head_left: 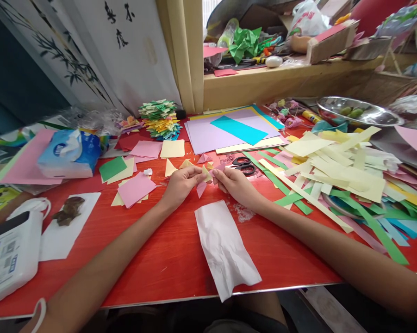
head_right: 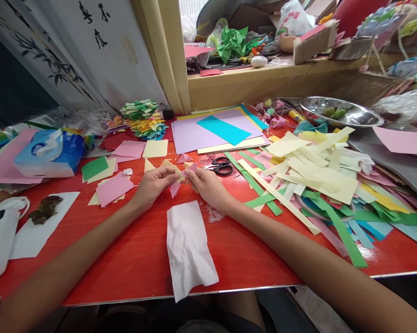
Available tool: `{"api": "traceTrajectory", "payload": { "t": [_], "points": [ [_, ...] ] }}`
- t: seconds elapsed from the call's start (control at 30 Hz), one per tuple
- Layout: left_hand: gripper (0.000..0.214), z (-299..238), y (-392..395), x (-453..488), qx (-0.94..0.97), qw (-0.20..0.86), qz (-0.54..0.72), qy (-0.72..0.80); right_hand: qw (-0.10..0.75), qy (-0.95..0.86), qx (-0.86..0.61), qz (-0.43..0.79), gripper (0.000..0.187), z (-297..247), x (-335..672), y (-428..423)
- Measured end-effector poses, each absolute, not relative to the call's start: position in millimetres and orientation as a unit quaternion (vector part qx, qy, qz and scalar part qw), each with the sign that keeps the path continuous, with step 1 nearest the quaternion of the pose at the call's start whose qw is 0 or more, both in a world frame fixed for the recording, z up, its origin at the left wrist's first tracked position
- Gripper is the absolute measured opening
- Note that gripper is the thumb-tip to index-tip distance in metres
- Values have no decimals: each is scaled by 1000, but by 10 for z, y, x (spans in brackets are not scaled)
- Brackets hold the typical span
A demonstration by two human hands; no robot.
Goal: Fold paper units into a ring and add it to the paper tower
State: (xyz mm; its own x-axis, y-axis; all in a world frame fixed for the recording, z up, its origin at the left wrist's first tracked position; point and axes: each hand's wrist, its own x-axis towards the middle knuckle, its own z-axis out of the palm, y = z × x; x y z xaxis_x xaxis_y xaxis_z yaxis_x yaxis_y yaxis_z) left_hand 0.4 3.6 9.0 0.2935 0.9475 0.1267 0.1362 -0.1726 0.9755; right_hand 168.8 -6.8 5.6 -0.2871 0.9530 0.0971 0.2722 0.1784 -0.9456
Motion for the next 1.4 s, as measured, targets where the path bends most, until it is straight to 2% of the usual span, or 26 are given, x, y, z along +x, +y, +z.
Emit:
{"api": "traceTrajectory", "payload": {
  "t": [0.17,0.4,0.6,0.7,0.83,0.93,1.03,1.17,1.4],
  "points": [
    [17,108,23,23,641,491,420,413,394,-677,-479,395,40,42,1691,-65],
    [27,120,13,15,685,443,396,421,364,-719,-473,356,42,6,1694,-31],
    [23,100,22,4,692,409,421,420,440,-700,-434,359,23,56,1721,-57],
    [19,95,14,4,704,354,439,432,476,-665,-409,405,19,61,1731,-54],
    [17,99,-24,4,749,226,432,448,502,-578,-340,546,25,72,1722,-29],
    [21,118,-56,14,786,167,422,420,530,-516,-312,596,28,90,1714,-12],
    [28,140,-68,19,763,193,439,433,553,-490,-315,596,25,86,1719,0],
    [32,123,-18,-2,682,253,486,484,543,-498,-333,588,14,70,1728,-4],
    [38,60,71,-14,621,448,443,466,503,-537,-306,604,12,97,1717,-36]
  ]
}}
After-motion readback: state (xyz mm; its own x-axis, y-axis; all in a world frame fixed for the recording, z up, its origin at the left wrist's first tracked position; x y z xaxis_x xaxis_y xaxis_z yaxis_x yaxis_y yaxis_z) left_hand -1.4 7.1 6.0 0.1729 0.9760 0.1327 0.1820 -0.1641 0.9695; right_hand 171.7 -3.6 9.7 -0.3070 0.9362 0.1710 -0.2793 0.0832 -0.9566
